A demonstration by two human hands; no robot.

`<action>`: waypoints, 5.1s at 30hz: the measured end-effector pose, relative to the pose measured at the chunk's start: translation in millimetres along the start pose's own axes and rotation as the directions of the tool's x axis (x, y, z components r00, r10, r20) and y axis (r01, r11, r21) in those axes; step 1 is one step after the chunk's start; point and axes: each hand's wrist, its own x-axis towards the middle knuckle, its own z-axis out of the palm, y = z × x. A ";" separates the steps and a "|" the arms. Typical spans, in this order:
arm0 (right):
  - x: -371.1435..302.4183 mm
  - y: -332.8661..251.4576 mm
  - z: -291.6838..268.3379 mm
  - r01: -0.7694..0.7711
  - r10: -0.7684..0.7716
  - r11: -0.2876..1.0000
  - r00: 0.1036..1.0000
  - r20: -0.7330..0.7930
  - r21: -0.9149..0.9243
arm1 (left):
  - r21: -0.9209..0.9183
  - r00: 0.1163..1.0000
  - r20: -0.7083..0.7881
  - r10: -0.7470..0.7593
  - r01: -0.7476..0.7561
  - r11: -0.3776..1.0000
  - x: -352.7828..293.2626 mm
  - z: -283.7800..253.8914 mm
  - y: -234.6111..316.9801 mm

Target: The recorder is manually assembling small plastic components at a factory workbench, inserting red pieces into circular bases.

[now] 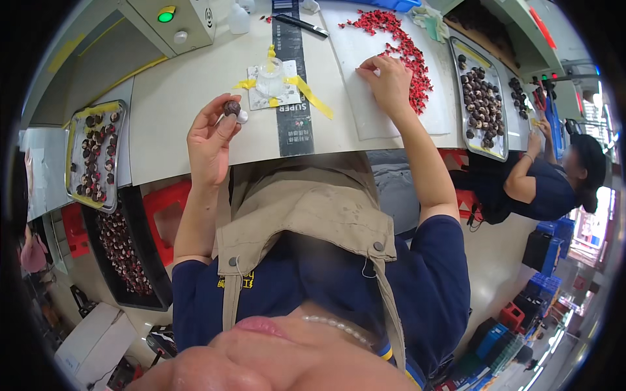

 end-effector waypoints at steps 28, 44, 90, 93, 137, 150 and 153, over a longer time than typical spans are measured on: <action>49.3 -140.2 0.7 0.190 -0.207 0.978 0.948 0.243 0.092 | -0.260 0.992 0.081 -0.095 0.113 0.959 6.7 -24.9 -35.4; 49.5 -140.2 7.5 0.312 -0.312 0.950 0.932 0.185 0.028 | -0.186 0.994 0.048 -0.095 0.102 0.977 6.6 -20.5 -33.7; -21.7 -165.8 4.6 0.063 -0.227 0.829 0.946 0.230 0.556 | -0.089 0.999 0.036 -0.014 0.017 0.996 4.0 0.9 -47.6; -32.2 -164.8 16.8 0.132 -0.205 0.807 0.977 0.064 0.576 | -0.262 0.991 0.073 -0.114 0.130 0.956 4.1 -0.7 -45.1; -70.8 -123.5 3.0 0.102 -0.079 0.839 0.995 -0.067 0.534 | 0.955 0.634 -0.238 0.736 0.289 0.060 118.8 -310.8 170.5; -83.7 -120.2 21.0 0.067 -0.044 0.956 0.995 -0.085 0.287 | 0.978 0.868 -0.189 0.459 0.125 0.166 392.5 -284.8 76.4; -86.2 -119.5 27.2 0.041 -0.021 0.958 0.997 -0.072 0.285 | 0.983 0.612 0.133 0.779 -0.183 -0.024 438.8 -308.7 61.7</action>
